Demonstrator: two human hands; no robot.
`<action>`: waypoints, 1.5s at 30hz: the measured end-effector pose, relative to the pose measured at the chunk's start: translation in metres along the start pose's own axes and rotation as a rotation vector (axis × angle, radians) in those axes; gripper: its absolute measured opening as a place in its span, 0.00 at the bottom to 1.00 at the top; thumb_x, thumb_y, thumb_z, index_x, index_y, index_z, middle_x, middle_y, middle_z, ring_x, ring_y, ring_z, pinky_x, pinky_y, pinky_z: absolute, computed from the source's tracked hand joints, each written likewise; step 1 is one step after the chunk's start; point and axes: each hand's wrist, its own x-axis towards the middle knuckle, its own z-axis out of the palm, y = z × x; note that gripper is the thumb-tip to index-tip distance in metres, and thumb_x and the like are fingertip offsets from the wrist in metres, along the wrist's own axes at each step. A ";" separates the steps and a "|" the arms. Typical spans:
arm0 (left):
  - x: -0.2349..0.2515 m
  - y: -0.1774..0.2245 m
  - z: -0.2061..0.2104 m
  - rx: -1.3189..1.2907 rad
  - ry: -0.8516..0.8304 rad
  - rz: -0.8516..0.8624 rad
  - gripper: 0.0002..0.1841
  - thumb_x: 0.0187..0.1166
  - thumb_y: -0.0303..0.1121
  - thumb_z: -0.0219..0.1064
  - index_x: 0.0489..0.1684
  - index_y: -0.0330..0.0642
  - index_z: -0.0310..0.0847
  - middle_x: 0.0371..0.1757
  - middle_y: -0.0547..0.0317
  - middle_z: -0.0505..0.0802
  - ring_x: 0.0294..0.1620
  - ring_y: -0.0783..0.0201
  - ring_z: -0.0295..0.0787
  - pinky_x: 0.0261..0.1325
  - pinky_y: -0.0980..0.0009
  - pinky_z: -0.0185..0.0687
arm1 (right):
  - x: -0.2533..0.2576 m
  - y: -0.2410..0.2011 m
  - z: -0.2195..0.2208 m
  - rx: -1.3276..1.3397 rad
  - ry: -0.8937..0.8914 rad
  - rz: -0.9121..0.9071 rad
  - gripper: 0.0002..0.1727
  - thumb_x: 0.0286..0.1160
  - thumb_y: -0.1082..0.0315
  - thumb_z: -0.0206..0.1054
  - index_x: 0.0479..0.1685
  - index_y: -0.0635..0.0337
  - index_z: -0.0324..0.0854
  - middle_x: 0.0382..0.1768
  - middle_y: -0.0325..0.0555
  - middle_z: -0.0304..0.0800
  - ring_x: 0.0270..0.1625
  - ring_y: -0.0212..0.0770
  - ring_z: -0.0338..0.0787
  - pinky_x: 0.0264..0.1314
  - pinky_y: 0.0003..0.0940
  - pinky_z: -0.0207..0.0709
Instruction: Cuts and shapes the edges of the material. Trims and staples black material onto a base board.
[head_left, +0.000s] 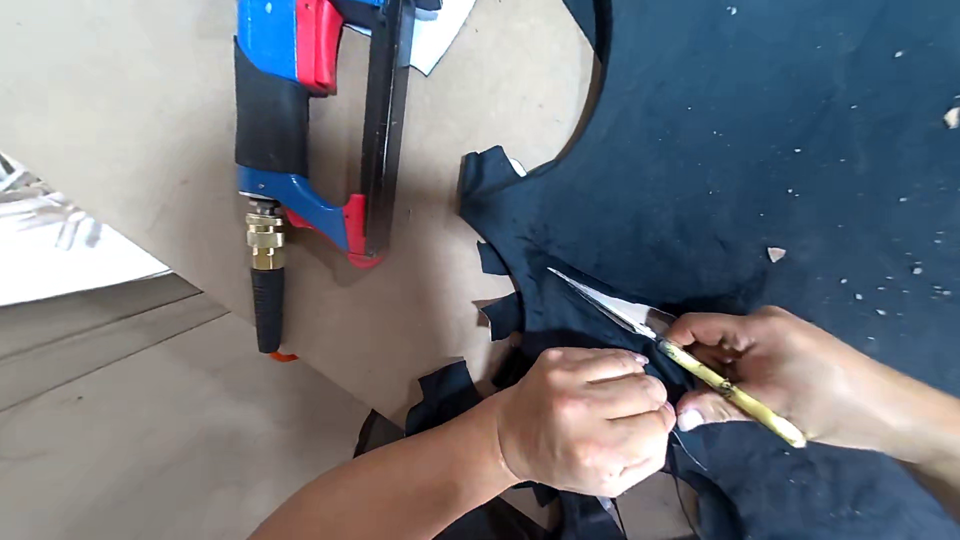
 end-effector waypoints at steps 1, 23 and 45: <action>0.000 0.000 0.000 -0.015 0.007 -0.005 0.07 0.75 0.25 0.69 0.32 0.33 0.92 0.35 0.49 0.96 0.43 0.59 0.96 0.60 0.61 0.92 | 0.001 -0.002 0.002 0.038 -0.007 0.013 0.26 0.51 0.28 0.80 0.40 0.34 0.89 0.17 0.22 0.84 0.15 0.21 0.78 0.12 0.20 0.73; -0.007 0.005 -0.076 0.708 -0.587 -0.207 0.24 0.87 0.47 0.58 0.75 0.47 0.84 0.87 0.52 0.77 0.93 0.49 0.60 0.93 0.34 0.43 | -0.205 0.002 0.144 0.681 0.444 0.523 0.37 0.53 0.34 0.83 0.56 0.50 0.83 0.29 0.37 0.90 0.21 0.36 0.87 0.20 0.36 0.85; 0.094 0.005 0.005 0.360 -1.293 -0.630 0.20 0.78 0.52 0.73 0.35 0.40 0.91 0.35 0.48 0.91 0.41 0.50 0.88 0.49 0.41 0.82 | -0.030 -0.181 0.303 1.701 1.127 0.204 0.31 0.76 0.39 0.70 0.57 0.58 0.79 0.28 0.41 0.85 0.27 0.37 0.87 0.33 0.34 0.86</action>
